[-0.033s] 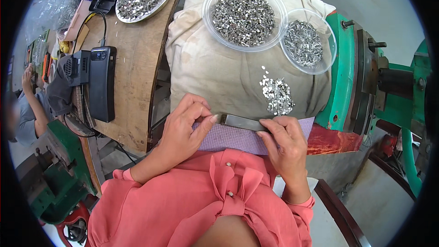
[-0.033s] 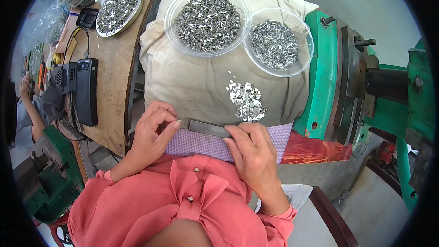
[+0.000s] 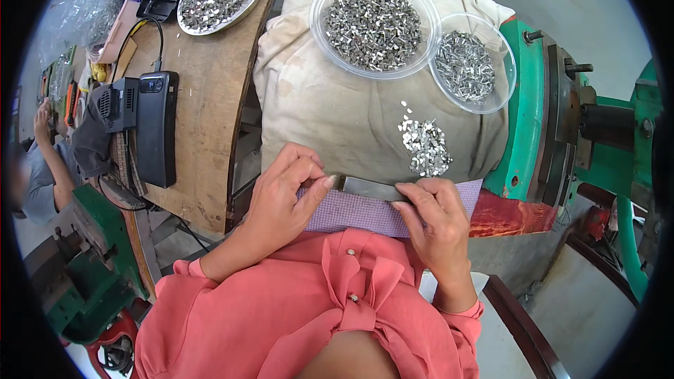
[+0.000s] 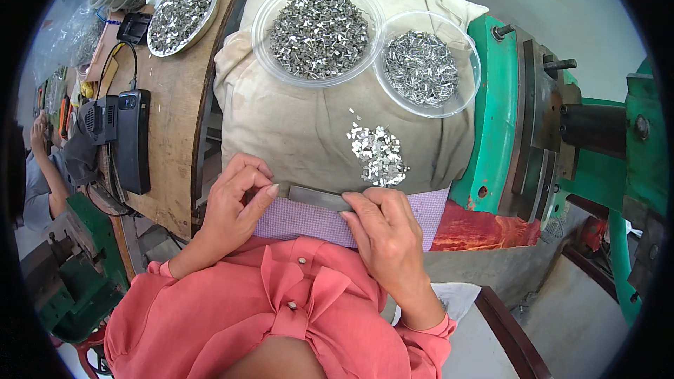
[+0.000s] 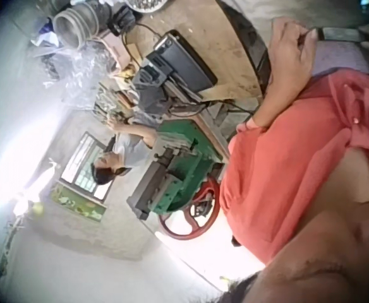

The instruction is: The person assembles small metal studs onto metal bars by hand, then secures them using a manual press machine.

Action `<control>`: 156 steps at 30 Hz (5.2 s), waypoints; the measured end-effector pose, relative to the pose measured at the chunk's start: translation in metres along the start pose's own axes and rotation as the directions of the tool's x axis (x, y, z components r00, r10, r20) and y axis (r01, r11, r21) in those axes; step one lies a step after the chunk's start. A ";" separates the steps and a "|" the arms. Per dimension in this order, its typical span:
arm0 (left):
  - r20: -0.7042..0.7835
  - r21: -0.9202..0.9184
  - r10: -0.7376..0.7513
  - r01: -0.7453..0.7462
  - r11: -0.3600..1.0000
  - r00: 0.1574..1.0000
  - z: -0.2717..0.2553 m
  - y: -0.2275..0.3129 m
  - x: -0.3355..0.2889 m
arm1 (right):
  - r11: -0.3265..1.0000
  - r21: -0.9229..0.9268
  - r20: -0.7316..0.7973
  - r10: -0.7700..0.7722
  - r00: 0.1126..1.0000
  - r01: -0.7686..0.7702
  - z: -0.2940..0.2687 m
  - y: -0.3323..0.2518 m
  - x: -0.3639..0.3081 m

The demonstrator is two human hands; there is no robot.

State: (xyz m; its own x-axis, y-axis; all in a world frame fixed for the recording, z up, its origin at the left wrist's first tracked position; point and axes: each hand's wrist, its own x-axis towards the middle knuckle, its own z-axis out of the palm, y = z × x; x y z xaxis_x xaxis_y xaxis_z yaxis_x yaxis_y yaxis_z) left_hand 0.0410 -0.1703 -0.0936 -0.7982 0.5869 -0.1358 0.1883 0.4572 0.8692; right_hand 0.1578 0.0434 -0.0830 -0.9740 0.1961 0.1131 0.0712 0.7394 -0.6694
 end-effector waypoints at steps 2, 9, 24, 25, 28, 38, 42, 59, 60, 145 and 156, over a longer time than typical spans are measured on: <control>0.023 0.052 0.000 -0.002 0.999 1.000 0.002 0.002 0.002 | 0.999 0.003 -0.004 -0.045 0.999 0.045 0.002 -0.001 0.001; 0.068 0.149 0.025 -0.035 0.988 0.997 0.008 0.005 0.005 | 1.000 0.013 0.012 -0.017 1.000 0.017 0.007 -0.003 0.001; 0.105 0.189 -0.002 -0.018 0.982 0.994 0.007 0.010 0.009 | 0.985 -0.035 -0.165 0.163 0.973 -0.172 0.012 0.005 -0.023; 0.104 0.190 -0.024 0.004 0.982 0.994 0.006 0.010 0.009 | 0.976 -0.042 -0.157 0.205 0.966 -0.214 0.013 0.005 -0.025; 0.115 0.211 0.024 -0.048 0.976 0.993 0.004 0.009 0.009 | 0.981 0.007 -0.191 0.191 0.963 -0.193 0.015 0.008 -0.029; 0.248 0.355 0.414 -0.479 0.803 0.876 0.000 -0.002 0.003 | 0.999 -0.034 -0.204 -0.034 0.978 0.027 0.021 0.020 -0.041; 0.231 0.394 0.511 -0.560 0.729 0.828 0.002 0.022 0.015 | 0.992 -0.080 -0.228 -0.111 0.967 0.095 0.004 0.021 -0.040; 0.498 0.068 0.867 -0.998 -0.016 0.020 0.144 0.206 0.170 | 0.883 -0.349 -0.803 -0.108 0.586 -0.315 -0.110 0.065 -0.090; 0.481 0.058 0.877 -0.998 -0.036 -0.004 0.150 0.210 0.175 | 0.890 -0.310 -0.817 -0.069 0.573 -0.334 -0.109 0.068 -0.090; 0.171 -0.052 0.590 -0.591 0.805 0.789 0.198 0.130 0.120 | 0.994 -0.113 -0.986 -0.111 -0.121 0.012 -0.333 0.144 -0.071; 0.101 -0.016 0.611 -0.613 0.790 0.785 0.203 0.137 0.146 | 0.965 -0.009 -0.998 0.010 0.070 -0.263 -0.436 0.066 -0.100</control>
State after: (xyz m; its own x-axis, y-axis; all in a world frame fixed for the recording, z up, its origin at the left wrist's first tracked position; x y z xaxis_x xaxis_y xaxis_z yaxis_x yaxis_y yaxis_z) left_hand 0.0666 0.1136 -0.0912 -0.4540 0.8075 0.3766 0.6286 -0.0093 0.7777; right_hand 0.3531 0.3530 0.1816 0.1472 0.6635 0.7335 0.3265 0.6674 -0.6692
